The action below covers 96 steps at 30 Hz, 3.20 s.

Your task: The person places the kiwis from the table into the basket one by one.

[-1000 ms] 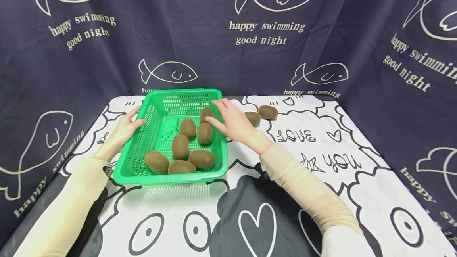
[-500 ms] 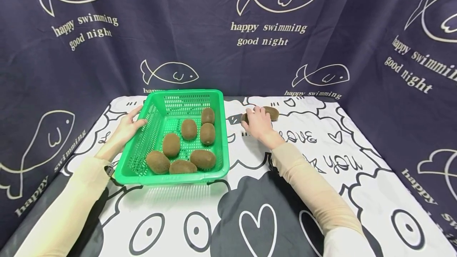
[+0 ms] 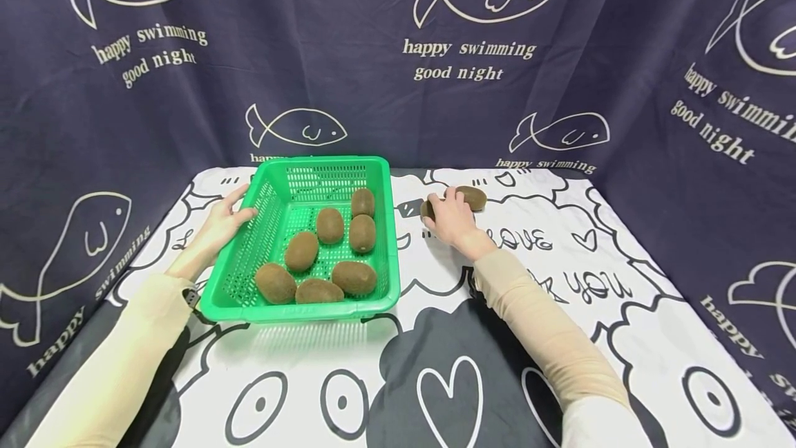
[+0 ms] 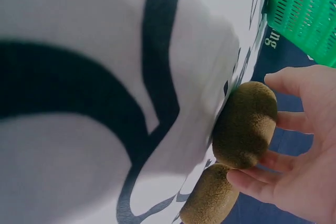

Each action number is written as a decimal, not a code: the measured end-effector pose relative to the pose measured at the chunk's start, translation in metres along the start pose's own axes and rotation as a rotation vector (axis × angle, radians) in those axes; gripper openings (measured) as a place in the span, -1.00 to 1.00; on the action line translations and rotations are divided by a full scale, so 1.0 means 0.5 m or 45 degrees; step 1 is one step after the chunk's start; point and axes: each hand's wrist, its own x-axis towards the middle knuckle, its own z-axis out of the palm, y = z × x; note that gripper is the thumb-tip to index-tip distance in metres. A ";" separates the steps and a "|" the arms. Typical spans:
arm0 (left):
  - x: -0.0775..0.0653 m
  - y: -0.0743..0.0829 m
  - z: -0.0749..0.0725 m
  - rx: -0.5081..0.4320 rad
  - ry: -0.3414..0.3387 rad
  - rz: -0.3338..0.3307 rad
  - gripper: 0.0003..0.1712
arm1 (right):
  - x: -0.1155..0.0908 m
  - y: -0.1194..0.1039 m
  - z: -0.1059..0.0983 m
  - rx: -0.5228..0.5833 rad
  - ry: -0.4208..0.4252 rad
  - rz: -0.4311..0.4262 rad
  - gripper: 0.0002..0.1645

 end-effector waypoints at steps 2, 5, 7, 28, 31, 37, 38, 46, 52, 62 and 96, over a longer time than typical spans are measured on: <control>0.001 0.000 0.000 -0.001 -0.001 -0.002 -0.19 | 0.001 0.002 0.001 0.017 0.000 -0.003 -0.46; -0.005 0.011 0.001 -0.004 -0.005 -0.003 -0.19 | 0.005 0.003 0.004 0.037 -0.010 -0.003 -0.49; -0.018 0.029 0.003 -0.009 -0.015 0.000 -0.19 | 0.006 0.004 0.005 0.045 -0.015 -0.002 -0.50; -0.010 0.021 0.000 -0.005 -0.018 -0.025 -0.19 | -0.001 0.022 0.012 0.148 0.056 -0.124 -0.52; -0.001 0.005 0.000 0.007 -0.006 -0.017 -0.20 | -0.004 0.014 0.003 0.176 0.041 -0.118 -0.54; 0.007 -0.005 -0.001 0.008 0.005 -0.003 -0.21 | -0.008 0.010 0.003 0.162 0.005 0.040 -0.50; 0.008 -0.006 -0.001 0.007 0.004 -0.003 -0.21 | -0.009 0.009 0.003 0.164 -0.006 0.068 -0.50; 0.005 -0.004 0.000 -0.012 0.005 -0.003 -0.20 | -0.005 0.004 0.001 0.099 -0.042 0.274 -0.17; 0.004 -0.001 0.003 0.010 0.013 0.000 -0.19 | -0.006 0.006 0.000 0.025 -0.108 0.299 -0.13; 0.004 -0.002 0.002 0.011 0.017 0.003 -0.19 | -0.007 0.008 0.007 0.043 -0.058 0.242 -0.15; 0.002 0.000 0.001 0.044 0.010 0.011 -0.19 | -0.019 -0.003 -0.074 0.191 0.354 -0.122 -0.17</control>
